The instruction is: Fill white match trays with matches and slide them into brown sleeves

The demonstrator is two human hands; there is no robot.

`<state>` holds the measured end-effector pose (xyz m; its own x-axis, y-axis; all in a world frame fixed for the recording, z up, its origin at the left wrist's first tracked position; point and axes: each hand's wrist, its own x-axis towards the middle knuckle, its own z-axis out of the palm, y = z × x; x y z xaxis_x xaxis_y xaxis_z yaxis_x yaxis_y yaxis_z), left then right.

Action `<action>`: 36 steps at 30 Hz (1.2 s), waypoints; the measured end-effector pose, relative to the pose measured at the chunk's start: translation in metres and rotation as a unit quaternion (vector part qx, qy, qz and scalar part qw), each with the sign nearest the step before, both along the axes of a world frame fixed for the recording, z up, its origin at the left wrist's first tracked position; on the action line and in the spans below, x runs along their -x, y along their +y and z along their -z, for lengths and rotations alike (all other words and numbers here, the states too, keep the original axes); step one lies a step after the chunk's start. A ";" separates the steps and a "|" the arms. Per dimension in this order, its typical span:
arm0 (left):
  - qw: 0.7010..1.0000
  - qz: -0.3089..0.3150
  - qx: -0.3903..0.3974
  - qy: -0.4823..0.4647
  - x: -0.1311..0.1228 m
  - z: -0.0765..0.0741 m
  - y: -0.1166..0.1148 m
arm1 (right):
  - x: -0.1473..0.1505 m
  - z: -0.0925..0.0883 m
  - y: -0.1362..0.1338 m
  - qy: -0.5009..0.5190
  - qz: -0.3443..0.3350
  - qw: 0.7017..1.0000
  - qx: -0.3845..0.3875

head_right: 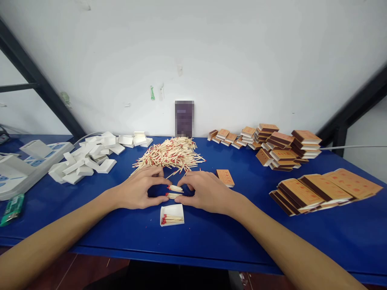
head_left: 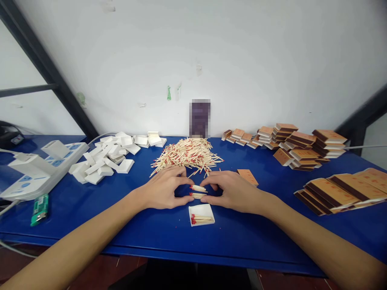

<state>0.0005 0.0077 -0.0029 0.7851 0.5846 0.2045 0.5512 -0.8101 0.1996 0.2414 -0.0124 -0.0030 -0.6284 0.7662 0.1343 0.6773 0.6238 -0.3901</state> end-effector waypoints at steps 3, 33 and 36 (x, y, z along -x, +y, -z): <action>1.000 -0.006 0.008 -0.010 -0.002 0.001 0.000 | 0.002 0.002 0.001 0.013 0.000 1.000 0.000; 1.000 -0.024 -0.006 0.009 -0.011 0.005 -0.001 | 0.014 0.026 0.005 0.135 -0.062 0.984 -0.102; 0.999 -0.031 -0.016 0.011 -0.011 0.005 -0.003 | 0.014 0.022 0.005 0.151 -0.066 0.980 -0.113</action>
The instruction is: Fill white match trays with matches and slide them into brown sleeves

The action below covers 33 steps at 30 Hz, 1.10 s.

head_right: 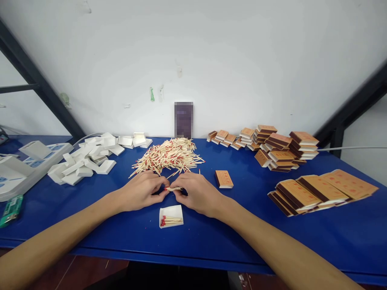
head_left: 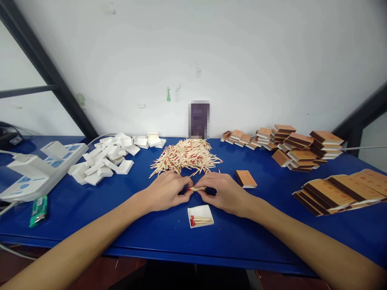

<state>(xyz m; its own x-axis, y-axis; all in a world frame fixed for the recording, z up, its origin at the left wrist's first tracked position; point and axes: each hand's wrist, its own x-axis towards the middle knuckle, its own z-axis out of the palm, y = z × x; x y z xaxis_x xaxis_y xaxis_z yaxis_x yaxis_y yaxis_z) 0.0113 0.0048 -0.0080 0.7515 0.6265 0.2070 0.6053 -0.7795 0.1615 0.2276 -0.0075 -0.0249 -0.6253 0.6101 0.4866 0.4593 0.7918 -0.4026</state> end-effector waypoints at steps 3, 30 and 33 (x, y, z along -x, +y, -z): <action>1.000 0.013 0.005 -0.028 0.002 -0.005 -0.003 | -0.002 -0.009 -0.004 0.029 -0.007 1.000 -0.004; 1.000 0.004 0.013 0.005 0.004 -0.009 -0.002 | -0.008 -0.027 -0.027 -0.026 -0.004 0.999 0.048; 1.000 0.008 0.013 0.020 0.003 -0.008 -0.001 | -0.011 -0.020 -0.018 -0.050 0.058 0.996 0.039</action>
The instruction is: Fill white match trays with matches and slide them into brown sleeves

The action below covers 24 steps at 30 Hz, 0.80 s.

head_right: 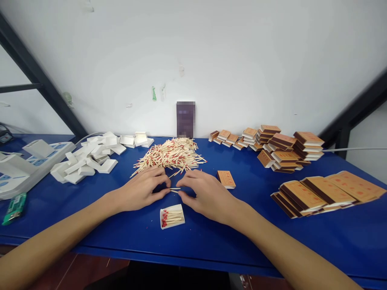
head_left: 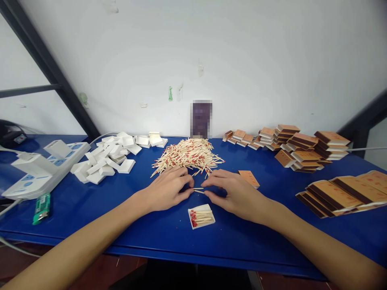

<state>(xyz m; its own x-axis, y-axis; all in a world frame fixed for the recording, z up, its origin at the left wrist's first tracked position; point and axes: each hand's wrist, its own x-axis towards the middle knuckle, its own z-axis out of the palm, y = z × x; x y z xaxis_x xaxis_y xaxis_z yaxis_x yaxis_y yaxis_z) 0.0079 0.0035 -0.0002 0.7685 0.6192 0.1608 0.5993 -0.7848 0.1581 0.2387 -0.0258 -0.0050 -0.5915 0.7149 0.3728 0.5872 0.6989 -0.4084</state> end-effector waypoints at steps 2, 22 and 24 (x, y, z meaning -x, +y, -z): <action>1.000 0.002 0.000 0.005 -0.001 0.001 0.000 | 0.000 0.005 0.004 -0.025 0.014 1.000 0.010; 0.992 0.112 0.026 -0.045 0.003 -0.004 -0.010 | 0.005 -0.012 -0.016 -0.054 -0.090 0.992 0.062; 0.992 0.117 0.016 -0.046 0.002 -0.001 -0.011 | 0.006 -0.011 -0.017 -0.057 -0.089 0.993 0.061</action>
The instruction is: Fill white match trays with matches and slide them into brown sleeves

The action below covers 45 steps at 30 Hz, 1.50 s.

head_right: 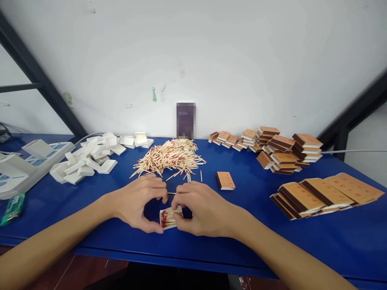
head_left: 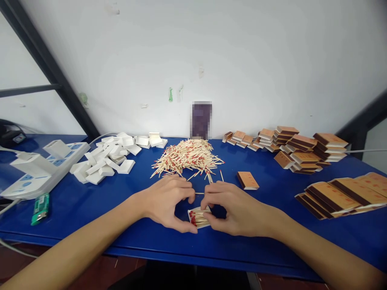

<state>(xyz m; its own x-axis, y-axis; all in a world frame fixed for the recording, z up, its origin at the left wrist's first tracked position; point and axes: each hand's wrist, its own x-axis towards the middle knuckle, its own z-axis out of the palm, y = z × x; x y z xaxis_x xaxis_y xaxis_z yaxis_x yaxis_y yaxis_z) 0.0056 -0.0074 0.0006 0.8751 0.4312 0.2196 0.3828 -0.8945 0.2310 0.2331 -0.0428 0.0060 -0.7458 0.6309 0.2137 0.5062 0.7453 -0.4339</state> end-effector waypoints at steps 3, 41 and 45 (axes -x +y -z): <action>1.000 0.005 -0.013 0.006 -0.001 0.003 -0.001 | -0.001 -0.001 0.000 -0.009 0.008 1.000 0.000; 0.996 -0.055 -0.059 0.040 0.002 0.003 0.011 | -0.005 0.000 0.010 -0.023 0.017 0.997 0.077; 0.996 -0.077 -0.041 0.036 0.000 0.003 0.012 | -0.003 -0.001 0.008 -0.032 0.023 0.996 0.078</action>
<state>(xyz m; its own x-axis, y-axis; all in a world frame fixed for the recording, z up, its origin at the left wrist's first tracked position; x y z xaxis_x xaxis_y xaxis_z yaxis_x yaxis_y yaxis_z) 0.0061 0.0043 -0.0020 0.8149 0.5446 0.1986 0.5298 -0.8387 0.1259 0.2366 -0.0349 0.0070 -0.7247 0.6863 0.0622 0.5687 0.6465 -0.5085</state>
